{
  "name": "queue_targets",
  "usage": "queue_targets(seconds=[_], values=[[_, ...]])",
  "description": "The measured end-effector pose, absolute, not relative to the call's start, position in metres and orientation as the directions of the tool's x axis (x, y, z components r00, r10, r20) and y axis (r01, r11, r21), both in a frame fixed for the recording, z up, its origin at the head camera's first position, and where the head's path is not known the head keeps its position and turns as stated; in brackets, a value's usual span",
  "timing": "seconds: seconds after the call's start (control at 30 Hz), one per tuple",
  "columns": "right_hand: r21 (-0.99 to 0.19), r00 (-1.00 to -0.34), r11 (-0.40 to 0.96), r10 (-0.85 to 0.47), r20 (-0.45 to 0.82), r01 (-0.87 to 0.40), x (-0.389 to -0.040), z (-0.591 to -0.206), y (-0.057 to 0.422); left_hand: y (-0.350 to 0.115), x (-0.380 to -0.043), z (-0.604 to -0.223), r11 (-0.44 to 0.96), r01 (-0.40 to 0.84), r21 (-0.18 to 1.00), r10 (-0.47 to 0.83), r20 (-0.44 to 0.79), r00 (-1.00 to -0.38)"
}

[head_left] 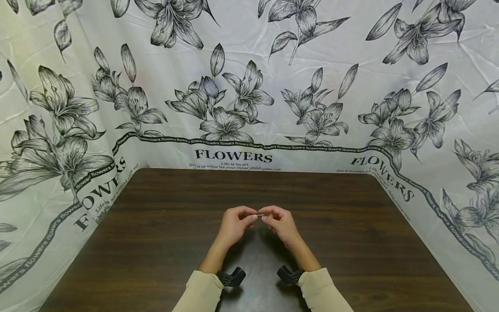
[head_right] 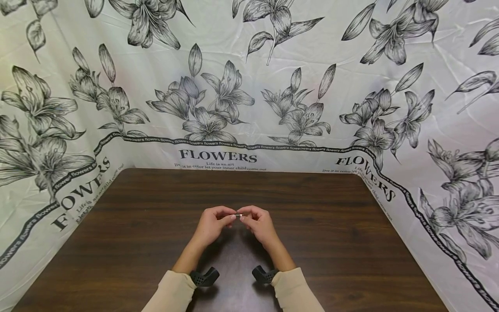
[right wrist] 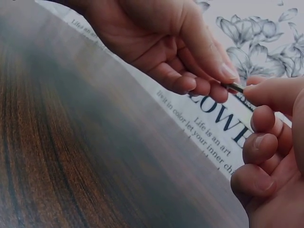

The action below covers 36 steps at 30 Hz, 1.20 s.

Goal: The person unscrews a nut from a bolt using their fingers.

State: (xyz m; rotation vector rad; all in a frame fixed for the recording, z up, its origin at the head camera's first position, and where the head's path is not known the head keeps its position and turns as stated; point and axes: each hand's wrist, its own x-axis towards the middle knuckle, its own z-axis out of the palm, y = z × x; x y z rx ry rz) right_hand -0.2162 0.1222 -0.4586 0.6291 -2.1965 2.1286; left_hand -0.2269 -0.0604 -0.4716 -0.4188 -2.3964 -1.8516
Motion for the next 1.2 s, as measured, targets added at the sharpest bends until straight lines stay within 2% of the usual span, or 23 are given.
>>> queue_targets(seconds=[0.2,0.57,0.9,1.03,1.2], values=[[-0.953,-0.916,-0.016,-0.27,0.296,-0.303,-0.217,-0.459,0.123,-0.06,-0.227,-0.472,0.226,0.274,0.935,0.164,0.241,-0.957],[-0.972,-0.944,-0.075,-0.228,0.236,-0.225,-0.216,-0.458,0.124,-0.06,-0.227,-0.472,0.217,0.274,0.937,0.165,0.241,-0.956],[-0.982,-0.955,-0.019,-0.229,0.187,-0.188,-0.217,-0.459,0.123,-0.058,-0.225,-0.469,0.212,0.28,0.936,0.161,0.249,-0.955],[-0.991,-0.966,0.026,-0.225,0.124,-0.133,-0.218,-0.459,0.123,-0.058,-0.225,-0.469,0.215,0.277,0.937,0.161,0.245,-0.956],[-0.997,-0.978,0.055,-0.204,0.045,-0.058,-0.229,-0.477,0.124,-0.058,-0.227,-0.473,0.213,0.282,0.936,0.164,0.25,-0.954]])
